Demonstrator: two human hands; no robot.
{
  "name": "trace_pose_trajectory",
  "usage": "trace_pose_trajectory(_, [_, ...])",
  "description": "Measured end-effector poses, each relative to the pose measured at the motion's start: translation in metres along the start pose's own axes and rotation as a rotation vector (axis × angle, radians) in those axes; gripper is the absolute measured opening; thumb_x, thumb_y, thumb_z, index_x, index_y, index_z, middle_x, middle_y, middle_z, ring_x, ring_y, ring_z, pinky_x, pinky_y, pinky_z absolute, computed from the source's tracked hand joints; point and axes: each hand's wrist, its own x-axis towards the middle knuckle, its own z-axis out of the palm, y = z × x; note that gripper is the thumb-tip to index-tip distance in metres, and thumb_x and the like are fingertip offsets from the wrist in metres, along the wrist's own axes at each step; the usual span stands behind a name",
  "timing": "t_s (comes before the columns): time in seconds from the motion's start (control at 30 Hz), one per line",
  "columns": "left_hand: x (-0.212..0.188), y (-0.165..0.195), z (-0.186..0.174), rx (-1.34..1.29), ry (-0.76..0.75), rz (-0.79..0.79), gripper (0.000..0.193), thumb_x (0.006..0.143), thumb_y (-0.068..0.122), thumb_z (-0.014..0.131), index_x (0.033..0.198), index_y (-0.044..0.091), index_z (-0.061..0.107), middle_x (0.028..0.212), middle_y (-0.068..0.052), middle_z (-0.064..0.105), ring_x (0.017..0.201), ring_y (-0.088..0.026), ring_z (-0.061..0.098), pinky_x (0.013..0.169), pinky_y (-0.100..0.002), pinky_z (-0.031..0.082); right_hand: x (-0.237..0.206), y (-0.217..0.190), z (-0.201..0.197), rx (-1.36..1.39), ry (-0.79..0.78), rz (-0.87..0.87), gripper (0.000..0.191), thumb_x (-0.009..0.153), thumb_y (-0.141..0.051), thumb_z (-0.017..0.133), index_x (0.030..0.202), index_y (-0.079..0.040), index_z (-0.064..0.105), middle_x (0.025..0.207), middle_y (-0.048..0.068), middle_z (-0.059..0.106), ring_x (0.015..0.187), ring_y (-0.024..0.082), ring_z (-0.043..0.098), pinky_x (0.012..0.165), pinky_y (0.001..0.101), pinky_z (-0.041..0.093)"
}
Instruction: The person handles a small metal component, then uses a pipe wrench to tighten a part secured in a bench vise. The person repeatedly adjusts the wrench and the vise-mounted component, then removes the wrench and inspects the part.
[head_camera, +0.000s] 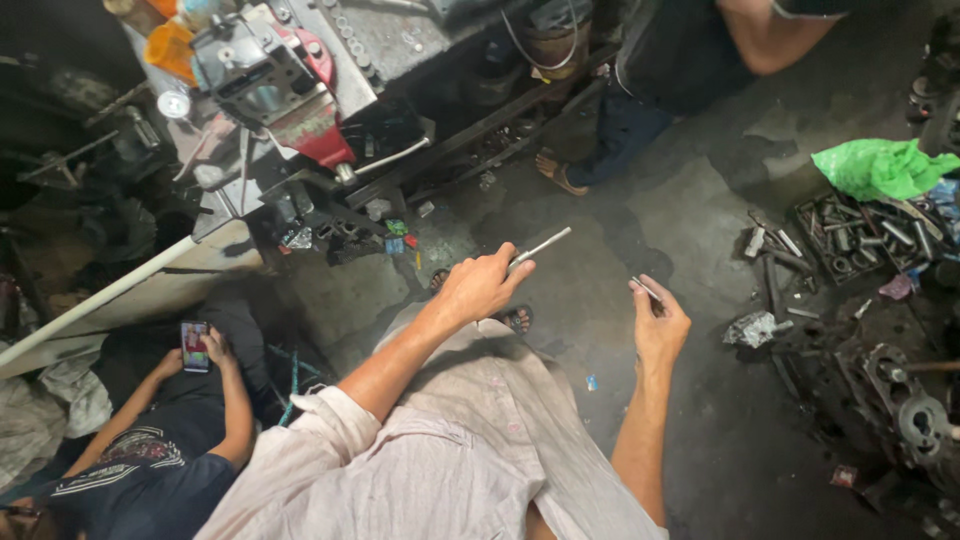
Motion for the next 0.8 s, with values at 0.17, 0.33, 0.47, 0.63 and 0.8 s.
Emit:
trace_pose_trajectory(0.17, [-0.005, -0.018, -0.025, -0.079, 0.132, -0.062, 0.05, 0.101, 0.054, 0.045, 0.116, 0.008, 0.056, 0.093, -0.024, 0.074, 0.093, -0.05, 0.067, 0.081, -0.059, 0.05, 0.006, -0.009, 0.037, 0.106, -0.075, 0.15, 0.032, 0.105, -0.013, 0.055, 0.129, 0.007, 0.062, 0.114, 0.016, 0.074, 0.102, 0.019, 0.074, 0.09, 0.0294, 0.059])
trace_pose_trajectory(0.33, [-0.01, -0.055, -0.055, -0.201, 0.18, -0.208, 0.048, 0.101, 0.053, 0.045, 0.119, 0.01, 0.058, 0.095, -0.024, 0.073, 0.093, -0.05, 0.067, 0.08, -0.058, 0.05, 0.018, 0.002, 0.07, -0.008, -0.217, 0.259, 0.041, 0.112, -0.023, 0.045, 0.135, 0.006, 0.063, 0.097, 0.015, 0.072, 0.082, 0.015, 0.065, 0.077, 0.03, 0.057])
trace_pose_trajectory(0.47, [-0.018, -0.092, -0.074, -0.339, 0.148, -0.279, 0.049, 0.101, 0.054, 0.045, 0.12, 0.011, 0.058, 0.093, -0.023, 0.073, 0.094, -0.047, 0.068, 0.08, -0.055, 0.051, 0.038, 0.016, 0.102, -0.232, -0.394, 0.275, 0.041, 0.108, -0.019, 0.054, 0.136, 0.007, 0.066, 0.095, 0.016, 0.071, 0.078, 0.014, 0.061, 0.073, 0.0287, 0.053])
trace_pose_trajectory(0.63, [-0.035, -0.138, -0.1, -0.316, 0.139, -0.204, 0.047, 0.1, 0.052, 0.048, 0.115, 0.009, 0.061, 0.092, -0.023, 0.073, 0.092, -0.046, 0.069, 0.078, -0.053, 0.051, 0.066, 0.009, 0.171, -0.346, -0.567, 0.199, 0.04, 0.099, -0.013, 0.057, 0.133, 0.008, 0.062, 0.103, 0.015, 0.079, 0.085, 0.015, 0.074, 0.078, 0.0247, 0.055])
trace_pose_trajectory(0.8, [-0.04, -0.18, -0.127, -0.338, 0.113, -0.215, 0.046, 0.1, 0.051, 0.048, 0.113, 0.009, 0.063, 0.089, -0.023, 0.073, 0.089, -0.045, 0.069, 0.077, -0.053, 0.051, 0.084, -0.029, 0.27, -0.778, -0.715, 0.209, 0.028, 0.101, -0.018, 0.058, 0.115, 0.001, 0.073, 0.089, 0.011, 0.08, 0.076, 0.015, 0.076, 0.07, 0.0293, 0.057])
